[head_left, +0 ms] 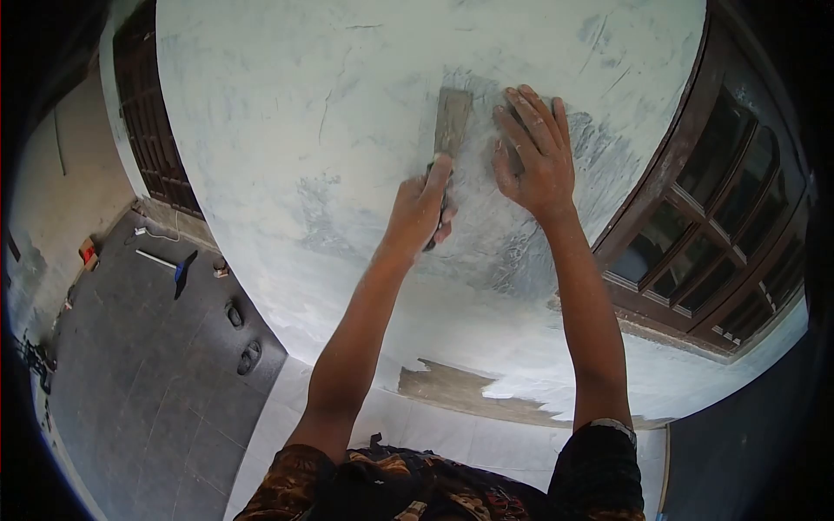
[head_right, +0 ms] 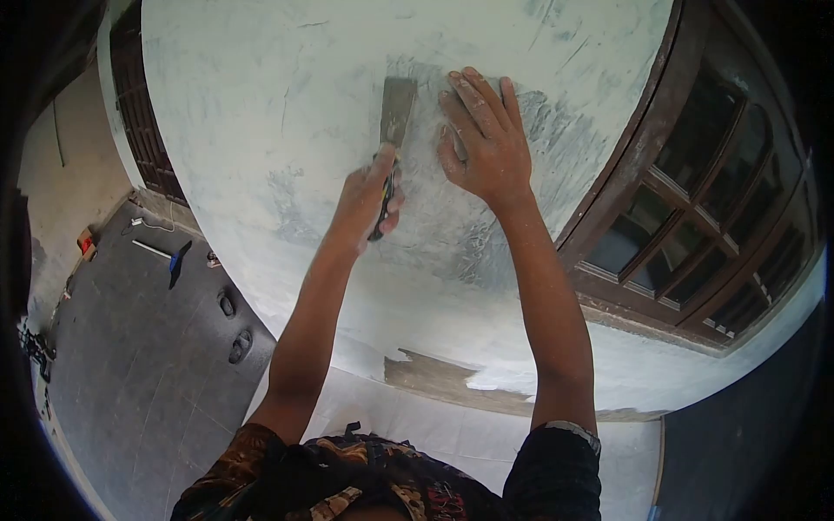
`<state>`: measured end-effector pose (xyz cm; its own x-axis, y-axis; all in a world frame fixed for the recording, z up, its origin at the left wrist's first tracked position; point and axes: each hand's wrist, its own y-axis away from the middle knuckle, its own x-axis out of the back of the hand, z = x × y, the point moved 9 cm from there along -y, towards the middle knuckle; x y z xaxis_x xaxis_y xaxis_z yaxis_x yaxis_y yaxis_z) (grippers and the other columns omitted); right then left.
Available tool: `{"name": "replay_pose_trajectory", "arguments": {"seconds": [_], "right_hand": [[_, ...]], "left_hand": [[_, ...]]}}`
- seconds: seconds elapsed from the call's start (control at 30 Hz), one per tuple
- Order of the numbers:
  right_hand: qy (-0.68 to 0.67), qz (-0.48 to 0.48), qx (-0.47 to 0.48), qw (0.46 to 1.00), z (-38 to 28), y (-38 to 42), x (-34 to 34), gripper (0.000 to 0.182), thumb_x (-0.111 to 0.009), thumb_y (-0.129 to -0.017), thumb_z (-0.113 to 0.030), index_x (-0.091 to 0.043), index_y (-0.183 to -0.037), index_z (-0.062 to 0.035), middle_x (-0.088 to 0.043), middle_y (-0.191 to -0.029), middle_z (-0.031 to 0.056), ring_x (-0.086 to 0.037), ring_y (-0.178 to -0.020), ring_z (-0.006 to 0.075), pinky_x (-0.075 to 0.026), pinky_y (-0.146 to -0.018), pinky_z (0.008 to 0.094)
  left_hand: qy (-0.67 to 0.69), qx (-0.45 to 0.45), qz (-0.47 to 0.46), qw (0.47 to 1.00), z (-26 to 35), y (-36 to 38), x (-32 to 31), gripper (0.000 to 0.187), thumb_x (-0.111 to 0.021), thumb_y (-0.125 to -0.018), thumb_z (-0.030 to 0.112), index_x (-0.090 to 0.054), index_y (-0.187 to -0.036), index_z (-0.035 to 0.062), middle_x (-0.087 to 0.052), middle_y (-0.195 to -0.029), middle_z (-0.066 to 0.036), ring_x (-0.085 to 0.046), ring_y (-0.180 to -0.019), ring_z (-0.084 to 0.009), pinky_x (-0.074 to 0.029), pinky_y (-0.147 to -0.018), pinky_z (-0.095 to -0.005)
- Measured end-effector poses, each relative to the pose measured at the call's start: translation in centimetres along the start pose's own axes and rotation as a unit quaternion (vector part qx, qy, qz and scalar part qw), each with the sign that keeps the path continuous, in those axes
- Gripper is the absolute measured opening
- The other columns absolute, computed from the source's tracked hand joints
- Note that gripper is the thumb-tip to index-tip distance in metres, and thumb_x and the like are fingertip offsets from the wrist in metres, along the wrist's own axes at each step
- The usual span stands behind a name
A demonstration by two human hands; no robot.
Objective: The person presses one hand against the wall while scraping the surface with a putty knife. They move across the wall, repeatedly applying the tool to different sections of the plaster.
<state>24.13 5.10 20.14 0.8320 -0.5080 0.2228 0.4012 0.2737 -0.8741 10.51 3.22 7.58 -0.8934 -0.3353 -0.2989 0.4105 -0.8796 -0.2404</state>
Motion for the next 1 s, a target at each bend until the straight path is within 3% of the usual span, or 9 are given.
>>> {"name": "replay_pose_trajectory", "arguments": {"seconds": [0.07,0.27,0.47,0.6,0.67,0.87,1.0], "right_hand": [[0.0,-0.005,-0.002,1.0,0.0,0.0,0.1,0.036,-0.069,-0.076,-0.01,-0.068,-0.112,-0.0078,-0.058,-0.135,0.0066,-0.048,-0.133,0.0235,-0.03,-0.115,0.0511],[-0.008,0.001,-0.002,1.0,0.1,0.0,0.1,0.036,-0.069,-0.076,-0.009,-0.068,-0.112,-0.0072,-0.058,-0.135,0.0068,-0.048,-0.133,0.0239,-0.029,-0.115,0.0515],[-0.008,0.005,-0.001,1.0,0.1,0.0,0.1,0.035,-0.068,-0.076,-0.009,-0.069,-0.112,-0.0069,-0.058,-0.134,0.0069,-0.048,-0.132,0.024,-0.03,-0.115,0.0517],[-0.008,0.005,0.003,1.0,0.0,-0.1,0.1,0.035,-0.068,-0.076,-0.009,-0.069,-0.111,-0.0067,-0.058,-0.134,0.0071,-0.049,-0.132,0.0245,-0.03,-0.115,0.052],[-0.014,-0.006,-0.004,1.0,0.1,0.1,0.0,0.042,-0.067,-0.075,-0.006,-0.068,-0.117,-0.0068,-0.057,-0.136,0.0086,-0.048,-0.134,0.0271,-0.028,-0.116,0.0511],[-0.012,-0.005,-0.002,1.0,0.1,0.1,-0.1,0.043,-0.067,-0.074,-0.006,-0.067,-0.117,-0.0063,-0.058,-0.136,0.0089,-0.048,-0.134,0.0272,-0.028,-0.116,0.0506],[-0.016,-0.002,-0.003,1.0,0.1,0.1,0.1,0.042,-0.067,-0.075,-0.006,-0.067,-0.117,-0.0065,-0.058,-0.135,0.0088,-0.048,-0.134,0.0269,-0.028,-0.116,0.0503]], "left_hand": [[0.012,-0.033,-0.018,0.999,1.9,-0.6,-0.3,0.048,-0.051,-0.097,0.056,-0.051,-0.08,0.0106,-0.044,-0.055,0.001,-0.038,-0.036,-0.0085,-0.03,-0.034,-0.0239],[0.004,0.0,0.003,1.0,-1.3,0.6,0.2,0.049,-0.051,-0.097,0.057,-0.05,-0.082,0.0105,-0.043,-0.056,0.002,-0.037,-0.037,-0.0086,-0.03,-0.035,-0.0239],[0.018,-0.021,-0.031,0.999,1.3,-0.6,-0.3,0.048,-0.051,-0.097,0.056,-0.051,-0.082,0.0114,-0.043,-0.056,0.002,-0.038,-0.037,-0.0075,-0.03,-0.034,-0.0232],[0.009,0.011,-0.006,1.0,-0.7,0.8,0.4,0.048,-0.051,-0.097,0.057,-0.051,-0.082,0.0113,-0.043,-0.056,0.002,-0.039,-0.037,-0.0079,-0.031,-0.035,-0.0237],[0.014,-0.014,-0.02,1.0,-0.9,0.6,0.2,0.049,-0.051,-0.096,0.058,-0.05,-0.08,0.0115,-0.043,-0.055,0.002,-0.039,-0.037,-0.0083,-0.031,-0.035,-0.0239],[-0.014,-0.039,-0.022,0.999,2.3,-0.8,0.2,0.05,-0.051,-0.096,0.059,-0.051,-0.081,0.0108,-0.044,-0.054,0.002,-0.039,-0.037,-0.0078,-0.03,-0.034,-0.0236],[-0.016,-0.006,-0.003,1.0,-0.3,0.3,0.5,0.049,-0.051,-0.096,0.058,-0.052,-0.082,0.0108,-0.044,-0.055,0.002,-0.039,-0.037,-0.0079,-0.031,-0.035,-0.0243]]}}
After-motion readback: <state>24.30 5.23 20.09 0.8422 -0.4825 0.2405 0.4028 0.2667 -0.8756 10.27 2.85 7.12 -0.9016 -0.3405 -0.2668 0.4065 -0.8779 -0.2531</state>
